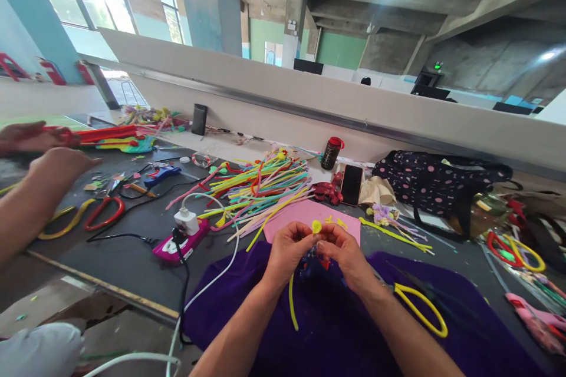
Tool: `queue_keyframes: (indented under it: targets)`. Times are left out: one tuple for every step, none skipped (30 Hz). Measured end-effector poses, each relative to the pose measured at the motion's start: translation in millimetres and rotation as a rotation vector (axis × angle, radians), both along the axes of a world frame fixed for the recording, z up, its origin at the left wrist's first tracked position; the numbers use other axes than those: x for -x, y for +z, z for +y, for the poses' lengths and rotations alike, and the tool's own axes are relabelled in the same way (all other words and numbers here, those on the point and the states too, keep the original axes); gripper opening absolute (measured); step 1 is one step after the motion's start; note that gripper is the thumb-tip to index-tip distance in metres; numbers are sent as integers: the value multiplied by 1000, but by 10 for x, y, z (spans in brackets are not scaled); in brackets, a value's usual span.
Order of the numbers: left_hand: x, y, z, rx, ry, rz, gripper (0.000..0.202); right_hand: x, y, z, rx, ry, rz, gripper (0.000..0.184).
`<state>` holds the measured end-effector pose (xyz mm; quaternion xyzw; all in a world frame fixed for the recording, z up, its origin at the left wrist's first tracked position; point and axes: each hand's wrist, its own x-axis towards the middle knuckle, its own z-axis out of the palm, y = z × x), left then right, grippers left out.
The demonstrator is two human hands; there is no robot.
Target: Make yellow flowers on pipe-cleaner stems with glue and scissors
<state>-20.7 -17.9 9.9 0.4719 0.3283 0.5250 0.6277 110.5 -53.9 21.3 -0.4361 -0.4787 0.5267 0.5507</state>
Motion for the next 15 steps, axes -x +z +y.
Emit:
queue_keyframes:
  targets:
    - [7,-7,1,-34,24,37,21,11,-4,-6,1,-1,-1,32]
    - [15,-10,1,-65,44,75,20,20,-7,-11,3,-4,-2,30]
    - [22,-10,0,-90,58,112,19,28,-10,-14,5,-11,0,28]
    - [28,-6,-4,-105,68,139,18,34,-11,-15,6,-20,4,27]
    - [31,0,-9,-112,73,154,18,39,-10,-15,6,-30,10,27]
    - [31,10,-14,-112,73,157,18,42,-8,-13,5,-39,15,27]
    - [28,22,-20,-107,68,152,17,42,-2,-9,4,-44,18,27]
    - [24,37,-25,-96,59,141,17,41,6,-6,-1,-49,19,27]
    - [19,57,-31,-82,45,126,18,39,19,-3,-6,-55,18,27]
    - [14,83,-36,-67,29,106,18,34,34,-2,-12,-59,15,26]
    - [10,114,-42,-48,9,79,19,28,52,-3,-18,-63,10,25]
    - [7,153,-48,-23,-17,47,20,22,71,-7,-26,-66,4,24]
    - [4,196,-55,2,-48,14,21,15,89,-14,-33,-66,-3,23]
    - [0,243,-61,27,-84,-19,22,9,105,-23,-39,-59,-12,22]
    - [-4,291,-68,48,-120,-42,22,6,117,-34,-44,-46,-23,21]
